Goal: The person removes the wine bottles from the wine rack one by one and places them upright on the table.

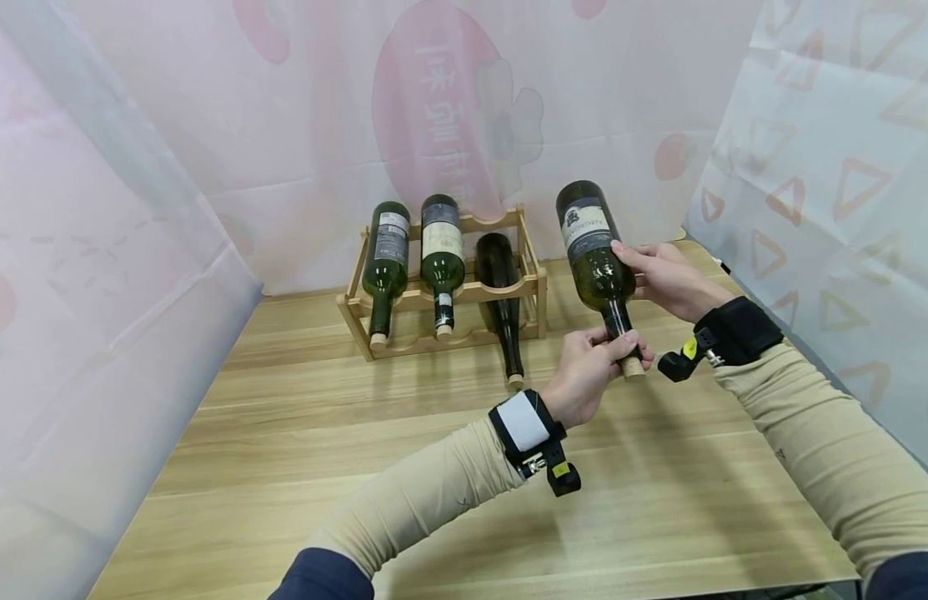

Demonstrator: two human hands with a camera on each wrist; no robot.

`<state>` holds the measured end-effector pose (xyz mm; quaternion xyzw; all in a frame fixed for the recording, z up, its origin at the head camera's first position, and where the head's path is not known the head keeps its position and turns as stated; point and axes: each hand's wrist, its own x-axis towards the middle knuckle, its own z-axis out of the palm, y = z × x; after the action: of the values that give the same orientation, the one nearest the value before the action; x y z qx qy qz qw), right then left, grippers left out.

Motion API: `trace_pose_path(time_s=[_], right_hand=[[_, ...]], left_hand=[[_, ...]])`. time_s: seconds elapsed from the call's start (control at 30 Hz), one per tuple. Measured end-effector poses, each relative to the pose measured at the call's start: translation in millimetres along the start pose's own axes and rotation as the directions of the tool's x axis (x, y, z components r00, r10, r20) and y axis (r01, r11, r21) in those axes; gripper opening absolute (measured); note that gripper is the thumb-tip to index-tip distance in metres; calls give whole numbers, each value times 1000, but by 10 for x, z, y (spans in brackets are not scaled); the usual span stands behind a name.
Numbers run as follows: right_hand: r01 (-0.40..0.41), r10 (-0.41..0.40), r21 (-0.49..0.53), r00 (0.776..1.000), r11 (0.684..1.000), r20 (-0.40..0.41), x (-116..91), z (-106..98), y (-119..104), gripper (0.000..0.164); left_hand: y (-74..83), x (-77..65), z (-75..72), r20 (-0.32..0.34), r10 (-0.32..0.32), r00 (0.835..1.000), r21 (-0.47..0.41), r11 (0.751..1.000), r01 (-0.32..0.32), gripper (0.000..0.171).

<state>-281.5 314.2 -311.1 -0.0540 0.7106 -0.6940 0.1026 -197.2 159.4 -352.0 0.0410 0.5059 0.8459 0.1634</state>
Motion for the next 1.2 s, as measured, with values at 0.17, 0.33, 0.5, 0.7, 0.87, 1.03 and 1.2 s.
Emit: trace_pose_path(time_s=[0.17, 0.33, 0.5, 0.7, 0.87, 1.03, 1.2], right_hand=[[-14, 14, 3, 1000, 1000, -10, 3, -31, 14, 26], [-20, 20, 5, 1000, 1000, -5, -1, -55, 34, 26], [-15, 15, -1, 1000, 1000, 9, -13, -67, 35, 26], [-14, 15, -14, 1000, 1000, 12, -30, -76, 25, 26], [-20, 20, -24, 1000, 1000, 12, -38, -89, 19, 25], [-31, 32, -28, 999, 999, 4, -47, -99, 17, 25], [-35, 35, -25, 999, 999, -2, -47, -115, 20, 25]], left_hand=[[-10, 1, 8, 12, -7, 1000, 1, 1000, 7, 8], [-37, 7, 27, 3, -7, 1000, 1, 1000, 7, 8], [-46, 8, 49, -9, -10, 1000, 5, 1000, 10, 7], [-49, 12, 70, -12, -6, 1000, 1, 1000, 6, 7], [-58, 19, 87, -26, -10, 1000, -1, 1000, 10, 9], [-70, 27, 95, -28, -13, 1000, 3, 1000, 13, 9], [-79, 33, 93, -13, -19, 1000, 15, 1000, 19, 6]])
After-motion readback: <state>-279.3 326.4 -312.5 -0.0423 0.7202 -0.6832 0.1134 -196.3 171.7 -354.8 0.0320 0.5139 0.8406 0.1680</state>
